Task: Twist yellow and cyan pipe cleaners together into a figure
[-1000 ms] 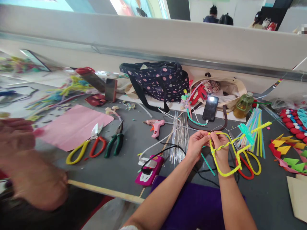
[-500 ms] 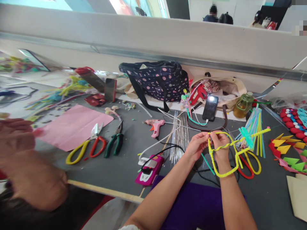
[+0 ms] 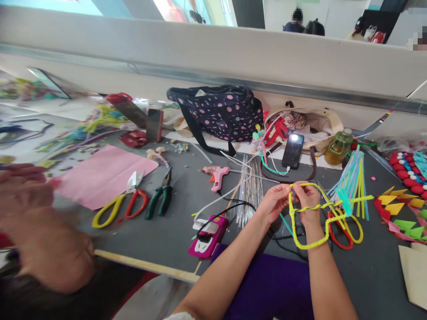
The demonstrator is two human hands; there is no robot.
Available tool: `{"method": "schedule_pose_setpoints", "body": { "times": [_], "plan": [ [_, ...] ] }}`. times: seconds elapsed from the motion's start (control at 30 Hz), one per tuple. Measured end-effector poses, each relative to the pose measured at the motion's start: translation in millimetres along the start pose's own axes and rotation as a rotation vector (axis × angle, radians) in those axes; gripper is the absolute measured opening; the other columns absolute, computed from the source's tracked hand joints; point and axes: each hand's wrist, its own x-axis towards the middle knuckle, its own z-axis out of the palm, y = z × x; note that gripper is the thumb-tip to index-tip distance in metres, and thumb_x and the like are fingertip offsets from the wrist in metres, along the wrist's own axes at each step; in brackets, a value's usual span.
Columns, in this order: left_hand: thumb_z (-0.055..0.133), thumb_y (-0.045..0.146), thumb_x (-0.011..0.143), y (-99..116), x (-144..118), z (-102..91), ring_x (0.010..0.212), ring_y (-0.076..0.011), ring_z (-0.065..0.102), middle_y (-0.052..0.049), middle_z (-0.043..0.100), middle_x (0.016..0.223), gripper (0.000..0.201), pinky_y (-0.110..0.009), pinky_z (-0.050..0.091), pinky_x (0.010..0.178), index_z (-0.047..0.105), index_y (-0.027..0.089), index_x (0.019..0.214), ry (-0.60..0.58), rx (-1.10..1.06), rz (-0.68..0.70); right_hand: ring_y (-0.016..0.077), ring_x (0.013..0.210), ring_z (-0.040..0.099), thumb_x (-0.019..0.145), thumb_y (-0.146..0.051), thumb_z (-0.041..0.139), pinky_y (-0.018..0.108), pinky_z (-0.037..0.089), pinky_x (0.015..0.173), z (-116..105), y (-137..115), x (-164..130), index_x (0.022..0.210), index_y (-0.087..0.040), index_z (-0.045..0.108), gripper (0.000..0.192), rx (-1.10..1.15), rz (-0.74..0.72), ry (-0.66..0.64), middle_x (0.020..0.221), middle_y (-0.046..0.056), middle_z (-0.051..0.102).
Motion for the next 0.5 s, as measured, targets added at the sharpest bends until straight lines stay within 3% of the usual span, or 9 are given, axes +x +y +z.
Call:
{"method": "schedule_pose_setpoints", "body": {
  "times": [0.3, 0.5],
  "plan": [
    [0.086, 0.024, 0.059, -1.6, 2.3, -2.4, 0.052, -0.0072, 0.059, -0.002, 0.064, 0.061, 0.03, -0.016, 0.047, 0.053, 0.065, 0.008, 0.073, -0.07, -0.11, -0.127, 0.0099, 0.051, 0.056, 0.063, -0.032, 0.078, 0.021, 0.046, 0.047, -5.2, 4.9, 1.6, 0.072, -0.018, 0.07, 0.018, -0.037, -0.036, -0.016, 0.064, -0.001, 0.064],
    [0.065, 0.005, 0.076, 2.2, 3.2, -4.5, 0.047, -0.006, 0.057, -0.003, 0.063, 0.062, 0.003, -0.013, 0.046, 0.047, 0.064, 0.007, 0.079, -0.145, -0.266, -0.311, 0.0111, 0.052, 0.057, 0.065, -0.032, 0.076, 0.023, 0.046, 0.048, -6.5, -2.6, -0.9, 0.073, -0.02, 0.068, 0.017, -0.022, 0.019, -0.116, 0.066, 0.0, 0.065]
  ]
}}
